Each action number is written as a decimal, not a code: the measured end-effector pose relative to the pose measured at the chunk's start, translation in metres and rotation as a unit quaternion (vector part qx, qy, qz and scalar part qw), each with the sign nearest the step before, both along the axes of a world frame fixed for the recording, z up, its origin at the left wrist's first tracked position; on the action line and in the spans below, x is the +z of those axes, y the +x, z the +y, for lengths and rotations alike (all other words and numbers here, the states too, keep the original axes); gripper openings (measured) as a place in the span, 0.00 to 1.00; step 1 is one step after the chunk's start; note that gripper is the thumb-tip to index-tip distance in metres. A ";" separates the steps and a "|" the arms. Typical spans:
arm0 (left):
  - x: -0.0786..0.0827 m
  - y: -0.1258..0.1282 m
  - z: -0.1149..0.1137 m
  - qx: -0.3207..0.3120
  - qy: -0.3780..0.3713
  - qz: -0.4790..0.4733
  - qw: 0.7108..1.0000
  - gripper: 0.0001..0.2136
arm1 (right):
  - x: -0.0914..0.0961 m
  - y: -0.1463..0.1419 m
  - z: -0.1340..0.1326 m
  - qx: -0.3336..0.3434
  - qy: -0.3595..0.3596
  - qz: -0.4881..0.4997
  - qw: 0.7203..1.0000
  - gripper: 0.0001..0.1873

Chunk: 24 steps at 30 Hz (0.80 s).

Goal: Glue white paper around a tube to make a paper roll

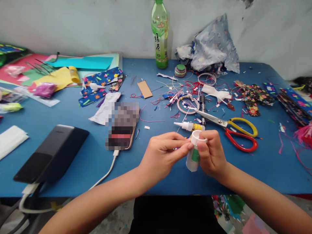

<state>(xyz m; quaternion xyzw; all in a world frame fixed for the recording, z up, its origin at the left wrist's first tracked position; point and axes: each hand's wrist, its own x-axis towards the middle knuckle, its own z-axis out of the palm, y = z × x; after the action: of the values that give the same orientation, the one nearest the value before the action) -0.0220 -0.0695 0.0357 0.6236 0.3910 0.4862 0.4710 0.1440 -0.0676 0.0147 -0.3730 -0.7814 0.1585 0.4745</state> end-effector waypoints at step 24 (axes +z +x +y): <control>-0.004 0.003 -0.005 0.030 0.103 0.059 0.992 0.08 | 0.000 0.000 0.001 -0.013 0.044 -0.036 0.998 0.05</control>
<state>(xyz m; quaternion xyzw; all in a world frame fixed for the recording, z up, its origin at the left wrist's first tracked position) -0.0187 -0.0746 0.0315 0.6846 0.3842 0.5001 0.3655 0.1436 -0.0669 0.0145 -0.3674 -0.7995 0.1042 0.4636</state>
